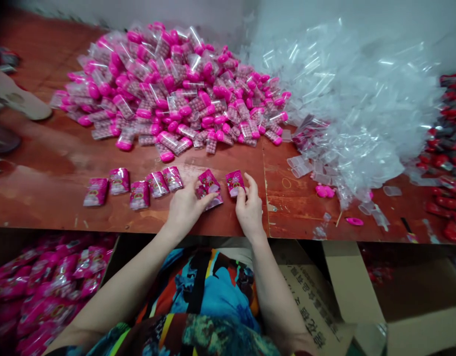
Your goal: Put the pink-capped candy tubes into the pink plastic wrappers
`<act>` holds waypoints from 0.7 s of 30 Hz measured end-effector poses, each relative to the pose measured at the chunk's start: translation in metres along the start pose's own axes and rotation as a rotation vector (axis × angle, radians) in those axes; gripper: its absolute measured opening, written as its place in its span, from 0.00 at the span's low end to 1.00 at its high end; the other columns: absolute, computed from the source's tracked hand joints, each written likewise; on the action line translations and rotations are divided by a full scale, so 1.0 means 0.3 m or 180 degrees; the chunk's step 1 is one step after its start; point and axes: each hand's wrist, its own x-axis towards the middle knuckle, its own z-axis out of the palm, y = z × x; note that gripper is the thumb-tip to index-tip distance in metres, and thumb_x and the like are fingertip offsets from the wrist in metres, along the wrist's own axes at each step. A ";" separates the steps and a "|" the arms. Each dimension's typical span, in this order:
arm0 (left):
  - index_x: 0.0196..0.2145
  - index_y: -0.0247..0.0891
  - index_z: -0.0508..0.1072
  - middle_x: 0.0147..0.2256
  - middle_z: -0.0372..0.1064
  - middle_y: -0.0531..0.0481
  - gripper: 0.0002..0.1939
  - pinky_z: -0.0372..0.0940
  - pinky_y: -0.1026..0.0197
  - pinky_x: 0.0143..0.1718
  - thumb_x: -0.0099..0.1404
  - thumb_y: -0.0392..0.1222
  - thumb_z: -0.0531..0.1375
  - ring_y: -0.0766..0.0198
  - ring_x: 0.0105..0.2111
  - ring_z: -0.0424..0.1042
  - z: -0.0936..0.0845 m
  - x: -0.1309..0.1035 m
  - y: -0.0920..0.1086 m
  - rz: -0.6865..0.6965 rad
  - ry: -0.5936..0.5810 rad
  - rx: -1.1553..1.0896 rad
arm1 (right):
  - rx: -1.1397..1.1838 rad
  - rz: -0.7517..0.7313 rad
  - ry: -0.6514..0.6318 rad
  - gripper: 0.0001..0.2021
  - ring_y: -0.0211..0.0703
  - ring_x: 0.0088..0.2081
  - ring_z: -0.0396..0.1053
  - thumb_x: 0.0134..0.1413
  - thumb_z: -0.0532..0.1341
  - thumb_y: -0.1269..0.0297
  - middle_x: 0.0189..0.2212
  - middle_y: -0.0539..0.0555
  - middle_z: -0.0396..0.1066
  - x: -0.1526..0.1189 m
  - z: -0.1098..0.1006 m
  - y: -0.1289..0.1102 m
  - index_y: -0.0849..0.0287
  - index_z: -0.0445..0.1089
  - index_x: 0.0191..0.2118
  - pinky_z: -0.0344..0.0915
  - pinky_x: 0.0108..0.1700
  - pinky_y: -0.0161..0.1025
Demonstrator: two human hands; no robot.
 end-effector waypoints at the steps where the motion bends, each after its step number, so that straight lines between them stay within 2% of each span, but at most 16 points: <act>1: 0.65 0.39 0.72 0.42 0.81 0.39 0.36 0.66 0.59 0.37 0.64 0.55 0.70 0.45 0.42 0.80 -0.014 -0.006 0.008 0.0059 0.0189 0.0024 | 0.0300 0.0097 -0.0057 0.24 0.48 0.39 0.77 0.69 0.57 0.56 0.44 0.58 0.79 0.003 -0.005 0.001 0.57 0.62 0.66 0.74 0.45 0.45; 3: 0.65 0.39 0.71 0.49 0.78 0.36 0.36 0.66 0.59 0.39 0.65 0.58 0.69 0.43 0.49 0.77 -0.031 -0.013 0.024 0.0244 0.0545 -0.0251 | 0.0836 0.0288 -0.0191 0.24 0.45 0.37 0.76 0.69 0.58 0.56 0.43 0.58 0.79 0.005 -0.010 -0.007 0.57 0.61 0.66 0.74 0.44 0.42; 5: 0.56 0.40 0.78 0.51 0.76 0.37 0.26 0.66 0.60 0.42 0.66 0.57 0.68 0.45 0.50 0.75 -0.026 -0.009 0.040 0.0451 0.0608 -0.0773 | 0.1197 0.0408 -0.0326 0.25 0.45 0.37 0.76 0.69 0.59 0.55 0.41 0.56 0.79 0.001 -0.009 -0.026 0.56 0.60 0.66 0.74 0.44 0.42; 7: 0.42 0.40 0.82 0.44 0.76 0.41 0.13 0.66 0.61 0.42 0.65 0.51 0.69 0.51 0.45 0.75 0.002 0.004 0.057 0.0525 0.0258 -0.1442 | 0.1441 0.0443 -0.0440 0.25 0.46 0.39 0.77 0.68 0.60 0.55 0.41 0.55 0.80 -0.006 -0.003 -0.046 0.54 0.61 0.66 0.74 0.47 0.43; 9: 0.33 0.40 0.81 0.34 0.74 0.46 0.07 0.65 0.61 0.37 0.63 0.46 0.69 0.57 0.36 0.72 0.041 0.020 0.073 0.0375 -0.0259 -0.2119 | 0.1559 0.0462 -0.0465 0.24 0.47 0.41 0.77 0.67 0.62 0.55 0.41 0.54 0.79 -0.011 0.007 -0.060 0.53 0.63 0.64 0.75 0.49 0.45; 11: 0.28 0.40 0.78 0.27 0.69 0.51 0.09 0.60 0.63 0.29 0.62 0.47 0.67 0.62 0.26 0.67 0.074 0.035 0.088 0.0074 -0.0579 -0.2601 | 0.1603 0.0472 -0.0363 0.24 0.48 0.42 0.78 0.64 0.65 0.55 0.41 0.53 0.79 -0.006 0.014 -0.062 0.52 0.65 0.62 0.76 0.49 0.46; 13: 0.24 0.40 0.74 0.21 0.64 0.53 0.14 0.54 0.63 0.24 0.59 0.50 0.68 0.66 0.21 0.60 0.094 0.047 0.105 -0.0191 -0.0689 -0.2875 | 0.1676 0.0466 -0.0305 0.23 0.49 0.42 0.78 0.62 0.66 0.55 0.41 0.53 0.79 0.010 0.016 -0.055 0.50 0.67 0.60 0.77 0.48 0.47; 17: 0.16 0.40 0.65 0.14 0.56 0.55 0.25 0.44 0.64 0.20 0.52 0.57 0.72 0.69 0.17 0.53 0.097 0.073 0.142 -0.0569 -0.0986 -0.3171 | 0.1722 0.0355 -0.0420 0.17 0.49 0.36 0.79 0.64 0.65 0.55 0.36 0.50 0.79 0.055 0.008 -0.040 0.46 0.70 0.57 0.77 0.41 0.46; 21: 0.17 0.40 0.67 0.13 0.57 0.54 0.26 0.41 0.64 0.18 0.46 0.60 0.75 0.70 0.15 0.51 0.090 0.111 0.172 -0.0825 -0.1245 -0.3228 | 0.1206 0.0044 -0.0271 0.13 0.48 0.31 0.75 0.68 0.61 0.55 0.28 0.46 0.74 0.094 -0.002 -0.039 0.42 0.71 0.56 0.73 0.35 0.43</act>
